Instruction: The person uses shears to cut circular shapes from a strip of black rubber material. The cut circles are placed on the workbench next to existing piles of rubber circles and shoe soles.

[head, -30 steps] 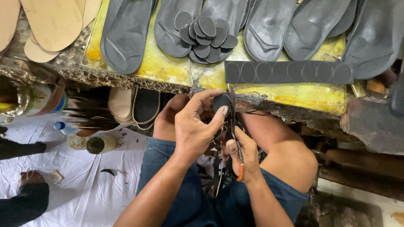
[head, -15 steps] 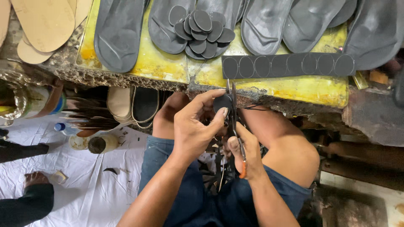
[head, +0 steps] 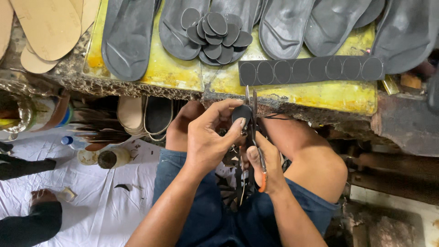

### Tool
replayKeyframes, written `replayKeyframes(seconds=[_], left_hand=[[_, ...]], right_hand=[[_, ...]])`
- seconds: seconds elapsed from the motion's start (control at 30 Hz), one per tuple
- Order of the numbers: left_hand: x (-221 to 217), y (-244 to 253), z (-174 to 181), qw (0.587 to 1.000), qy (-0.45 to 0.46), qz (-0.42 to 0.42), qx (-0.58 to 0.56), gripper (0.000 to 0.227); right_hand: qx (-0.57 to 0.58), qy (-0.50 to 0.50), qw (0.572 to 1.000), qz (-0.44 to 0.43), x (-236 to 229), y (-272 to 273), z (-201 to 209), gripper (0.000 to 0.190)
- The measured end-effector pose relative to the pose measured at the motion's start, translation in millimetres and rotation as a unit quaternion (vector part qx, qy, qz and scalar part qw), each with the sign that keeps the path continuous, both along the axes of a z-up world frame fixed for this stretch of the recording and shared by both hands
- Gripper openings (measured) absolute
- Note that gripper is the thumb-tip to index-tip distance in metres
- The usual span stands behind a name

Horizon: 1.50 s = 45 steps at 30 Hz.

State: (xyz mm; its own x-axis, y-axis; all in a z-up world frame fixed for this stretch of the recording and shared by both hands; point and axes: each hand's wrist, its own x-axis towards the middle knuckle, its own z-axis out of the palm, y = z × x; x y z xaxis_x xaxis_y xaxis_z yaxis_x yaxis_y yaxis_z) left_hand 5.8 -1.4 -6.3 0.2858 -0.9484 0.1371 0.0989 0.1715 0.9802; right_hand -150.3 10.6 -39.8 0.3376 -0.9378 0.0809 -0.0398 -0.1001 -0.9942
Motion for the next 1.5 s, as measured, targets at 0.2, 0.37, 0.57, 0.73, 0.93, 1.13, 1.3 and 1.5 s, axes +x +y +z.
replayKeyframes(seconds=[0.2,0.37,0.57,0.73,0.93,1.13,1.3,1.5], left_hand=[[2.2,-1.4,-0.8,1.000,0.001,0.000,0.000,0.030],[0.3,-0.5,-0.5,0.999,0.036,0.019,0.000,0.036],[-0.1,2.5,1.4,1.000,0.012,0.019,0.010,0.029],[1.8,3.5,6.4,1.000,-0.001,0.019,0.008,0.029],[4.2,1.6,3.5,1.000,0.006,0.031,-0.002,0.035],[5.7,3.7,-2.4,1.000,-0.004,0.025,0.004,0.028],[7.5,1.9,1.0,0.999,-0.020,0.027,0.005,0.027],[11.7,-0.6,4.9,0.999,-0.040,0.031,-0.010,0.027]], right_hand=[[0.036,-0.005,0.999,-0.012,-6.9,3.4,-11.3,0.057],[0.024,0.030,0.999,-0.019,-5.3,7.9,-13.1,0.053],[0.001,0.007,1.000,0.020,1.7,-2.1,1.6,0.060],[0.020,-0.020,1.000,0.011,-4.3,1.1,-18.6,0.058],[0.008,0.022,1.000,-0.009,-5.9,7.9,-18.3,0.055],[0.044,0.001,0.999,-0.019,1.7,5.6,-6.4,0.056],[0.084,-0.071,0.994,-0.017,0.1,5.1,-8.6,0.064],[0.063,-0.064,0.996,-0.011,-0.4,4.7,-0.2,0.064]])
